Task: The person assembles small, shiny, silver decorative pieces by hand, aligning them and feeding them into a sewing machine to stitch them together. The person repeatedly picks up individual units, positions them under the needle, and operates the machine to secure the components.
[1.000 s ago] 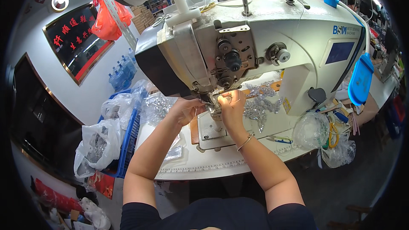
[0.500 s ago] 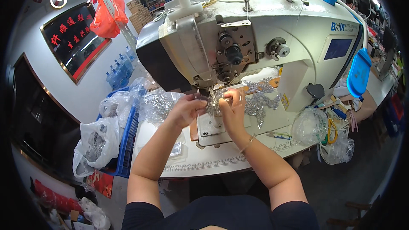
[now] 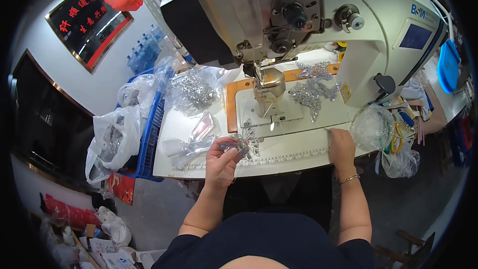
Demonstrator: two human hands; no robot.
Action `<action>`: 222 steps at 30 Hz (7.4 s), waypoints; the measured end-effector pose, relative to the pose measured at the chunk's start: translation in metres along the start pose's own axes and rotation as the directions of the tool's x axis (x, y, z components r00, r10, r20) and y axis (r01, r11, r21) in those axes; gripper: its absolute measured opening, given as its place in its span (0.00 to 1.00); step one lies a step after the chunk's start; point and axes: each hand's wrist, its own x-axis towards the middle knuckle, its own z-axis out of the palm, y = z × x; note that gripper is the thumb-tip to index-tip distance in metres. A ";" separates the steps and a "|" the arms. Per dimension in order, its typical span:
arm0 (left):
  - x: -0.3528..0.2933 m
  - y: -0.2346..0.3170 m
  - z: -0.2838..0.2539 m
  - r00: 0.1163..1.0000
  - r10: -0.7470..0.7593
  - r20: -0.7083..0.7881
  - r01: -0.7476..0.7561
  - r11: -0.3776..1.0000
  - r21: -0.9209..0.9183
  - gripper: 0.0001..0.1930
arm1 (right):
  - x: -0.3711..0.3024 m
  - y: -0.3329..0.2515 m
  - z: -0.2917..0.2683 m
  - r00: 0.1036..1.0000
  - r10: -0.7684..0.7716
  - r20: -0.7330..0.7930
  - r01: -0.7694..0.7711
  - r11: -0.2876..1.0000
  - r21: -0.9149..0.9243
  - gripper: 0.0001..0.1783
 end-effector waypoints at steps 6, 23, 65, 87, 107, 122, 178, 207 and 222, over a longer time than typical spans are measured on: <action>-0.007 -0.004 -0.001 1.000 0.021 0.004 -0.021 1.000 0.009 0.12 | 0.035 -0.070 -0.014 0.920 0.240 -0.308 -0.078 0.886 0.457 0.08; -0.020 -0.011 0.003 0.999 -0.010 -0.036 0.009 1.000 -0.020 0.16 | 0.033 -0.171 -0.021 0.965 -0.216 -0.147 0.260 0.848 0.463 0.15; -0.024 0.021 0.006 0.286 0.241 0.927 -0.853 -0.377 0.361 0.12 | 0.031 -0.171 -0.060 0.921 -0.367 -0.127 0.388 0.855 0.344 0.14; -0.022 0.018 0.004 0.273 0.256 0.928 -0.885 -0.312 0.346 0.11 | 0.033 -0.174 -0.061 0.931 -0.353 -0.092 0.362 0.869 0.337 0.12; -0.016 0.008 -0.004 0.922 0.351 0.166 -0.360 0.616 0.701 0.18 | 0.035 -0.116 -0.027 0.990 0.128 -0.057 -0.105 0.948 0.300 0.08; -0.025 -0.014 -0.007 0.874 0.468 0.132 -0.360 0.440 0.823 0.21 | -0.007 -0.189 -0.016 0.924 -0.232 0.304 -0.196 0.396 0.897 0.51; -0.031 -0.075 -0.016 0.984 -0.172 -0.037 0.125 0.828 -0.547 0.22 | 0.017 -0.156 0.016 0.913 0.392 0.116 -0.346 0.588 0.732 0.30; -0.033 -0.056 -0.013 0.986 -0.151 0.067 0.161 0.780 -0.604 0.20 | -0.006 -0.138 0.025 0.817 0.344 0.463 -0.556 0.258 0.790 0.22; 0.033 0.005 -0.044 0.985 0.110 -0.135 -0.152 0.922 -0.355 0.24 | -0.009 -0.116 0.016 0.902 0.162 0.401 -0.413 0.598 0.687 0.16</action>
